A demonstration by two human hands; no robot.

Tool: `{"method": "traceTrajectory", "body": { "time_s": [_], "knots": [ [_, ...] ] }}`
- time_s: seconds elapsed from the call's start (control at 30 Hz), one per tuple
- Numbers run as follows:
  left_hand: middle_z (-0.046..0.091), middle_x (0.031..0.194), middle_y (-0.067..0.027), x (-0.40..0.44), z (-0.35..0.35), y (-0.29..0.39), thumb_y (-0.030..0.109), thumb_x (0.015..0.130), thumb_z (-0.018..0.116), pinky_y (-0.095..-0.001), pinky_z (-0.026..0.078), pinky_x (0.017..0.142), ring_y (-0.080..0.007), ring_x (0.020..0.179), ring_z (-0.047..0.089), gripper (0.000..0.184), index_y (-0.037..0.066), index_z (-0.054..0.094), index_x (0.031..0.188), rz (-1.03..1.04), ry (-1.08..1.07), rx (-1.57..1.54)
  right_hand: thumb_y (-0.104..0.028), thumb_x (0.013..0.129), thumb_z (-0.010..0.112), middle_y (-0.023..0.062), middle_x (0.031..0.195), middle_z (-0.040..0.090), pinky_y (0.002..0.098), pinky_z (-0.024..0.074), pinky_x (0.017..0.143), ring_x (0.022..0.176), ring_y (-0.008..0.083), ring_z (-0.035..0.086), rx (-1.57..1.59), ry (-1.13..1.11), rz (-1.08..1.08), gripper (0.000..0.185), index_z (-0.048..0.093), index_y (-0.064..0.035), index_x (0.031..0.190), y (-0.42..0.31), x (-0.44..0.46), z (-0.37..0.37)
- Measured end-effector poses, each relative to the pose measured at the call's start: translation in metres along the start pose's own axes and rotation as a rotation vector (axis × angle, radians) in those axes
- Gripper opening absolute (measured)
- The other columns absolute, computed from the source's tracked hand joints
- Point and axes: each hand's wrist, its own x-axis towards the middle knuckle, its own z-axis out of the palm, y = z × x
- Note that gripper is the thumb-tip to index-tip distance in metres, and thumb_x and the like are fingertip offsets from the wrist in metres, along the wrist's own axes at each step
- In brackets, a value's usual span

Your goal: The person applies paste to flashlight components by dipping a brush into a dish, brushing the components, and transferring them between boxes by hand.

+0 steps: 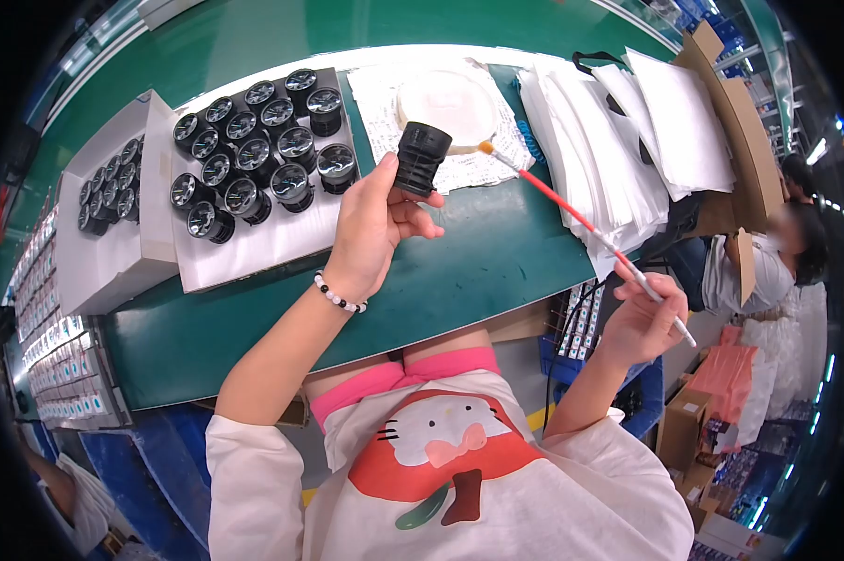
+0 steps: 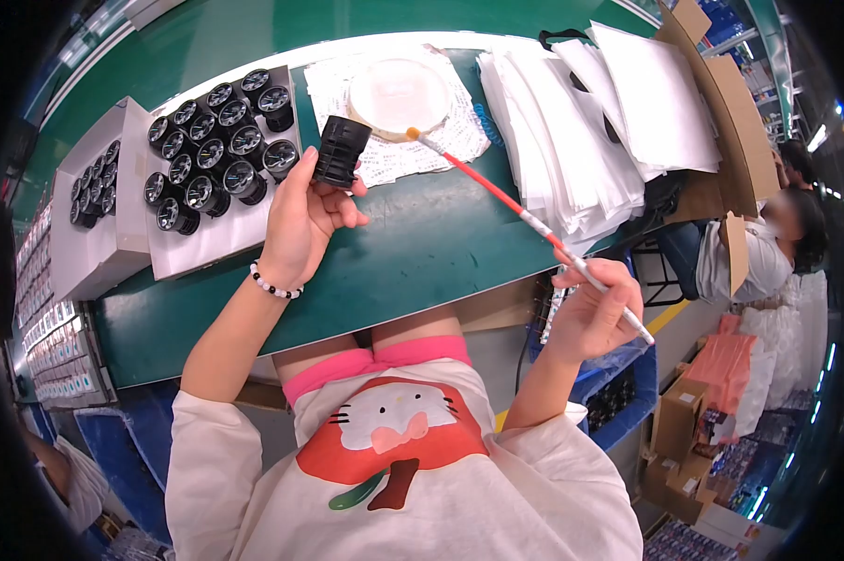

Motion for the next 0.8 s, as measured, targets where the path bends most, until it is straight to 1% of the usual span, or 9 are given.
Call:
{"method": "traceTrajectory", "body": {
  "time_s": [0.1, 0.2, 0.4, 0.57, 0.67, 0.77, 0.8],
  "knots": [
    [0.057, 0.076, -0.0118, 0.001, -0.001, 0.001, 0.037, 0.087, 0.033, -0.0297, 0.049, 0.059, -0.011, 0.051, 0.052, 0.04, 0.0, 0.049, 0.093, -0.008, -0.013, -0.006, -0.021, 0.088, 0.031, 0.0168, 0.063, 0.051, 0.0351, 0.0509, 0.054, 0.048, 0.0219, 0.053, 0.089, 0.045, -0.011, 0.033, 0.049, 0.0062, 0.081, -0.001, 0.002, -0.002],
    [0.057, 0.077, -0.0118, 0.0, 0.0, 0.001, 0.037, 0.087, 0.033, -0.0296, 0.049, 0.059, -0.0108, 0.051, 0.052, 0.04, 0.001, 0.049, 0.093, -0.01, -0.03, -0.008, -0.021, 0.088, 0.03, 0.0163, 0.062, 0.05, 0.0345, 0.0508, 0.054, 0.047, 0.0217, 0.053, 0.284, 0.052, 0.084, 0.034, 0.049, 0.0057, 0.082, -0.006, 0.0, 0.007],
    [0.056, 0.076, -0.0111, 0.0, 0.001, 0.001, 0.036, 0.087, 0.032, -0.029, 0.048, 0.059, -0.0104, 0.051, 0.051, 0.04, 0.0, 0.049, 0.093, -0.023, -0.037, 0.0, -0.022, 0.089, 0.03, 0.0161, 0.063, 0.05, 0.0314, 0.0498, 0.052, 0.048, 0.0223, 0.054, 0.308, 0.009, 0.087, 0.034, 0.049, 0.0054, 0.083, -0.002, -0.003, 0.014],
    [0.054, 0.073, -0.0083, -0.001, 0.004, 0.001, 0.036, 0.088, 0.031, -0.027, 0.047, 0.057, -0.0093, 0.049, 0.047, 0.042, -0.001, 0.049, 0.096, -0.067, -0.061, -0.024, -0.022, 0.089, 0.029, 0.0167, 0.063, 0.049, 0.0337, 0.0513, 0.054, 0.048, 0.0219, 0.054, 0.233, -0.022, 0.084, 0.035, 0.049, 0.0062, 0.082, 0.002, -0.004, 0.012],
    [0.055, 0.076, -0.0112, 0.0, 0.001, 0.0, 0.037, 0.087, 0.033, -0.0289, 0.048, 0.058, -0.0094, 0.049, 0.048, 0.041, 0.0, 0.049, 0.094, -0.126, -0.113, -0.113, -0.022, 0.089, 0.029, 0.0169, 0.064, 0.049, 0.0345, 0.0516, 0.055, 0.048, 0.0214, 0.053, 0.243, -0.015, 0.073, 0.035, 0.049, 0.0063, 0.082, 0.004, -0.005, 0.01],
    [0.051, 0.071, -0.0052, -0.002, 0.007, 0.003, 0.04, 0.086, 0.032, -0.0237, 0.043, 0.053, -0.0064, 0.044, 0.038, 0.046, -0.001, 0.049, 0.097, -0.194, -0.093, -0.137, -0.021, 0.089, 0.03, 0.0169, 0.064, 0.048, 0.0355, 0.0518, 0.055, 0.048, 0.0205, 0.053, 0.242, -0.017, 0.061, 0.035, 0.049, 0.0063, 0.082, 0.003, -0.005, 0.009],
    [0.051, 0.071, -0.0048, -0.003, 0.008, 0.004, 0.041, 0.086, 0.032, -0.023, 0.043, 0.052, -0.006, 0.044, 0.037, 0.047, -0.001, 0.049, 0.097, -0.208, -0.099, -0.156, -0.021, 0.089, 0.03, 0.0169, 0.065, 0.048, 0.0359, 0.0519, 0.055, 0.048, 0.0202, 0.052, 0.238, -0.02, 0.056, 0.035, 0.049, 0.0064, 0.082, 0.003, -0.005, 0.008]
  ]
}}
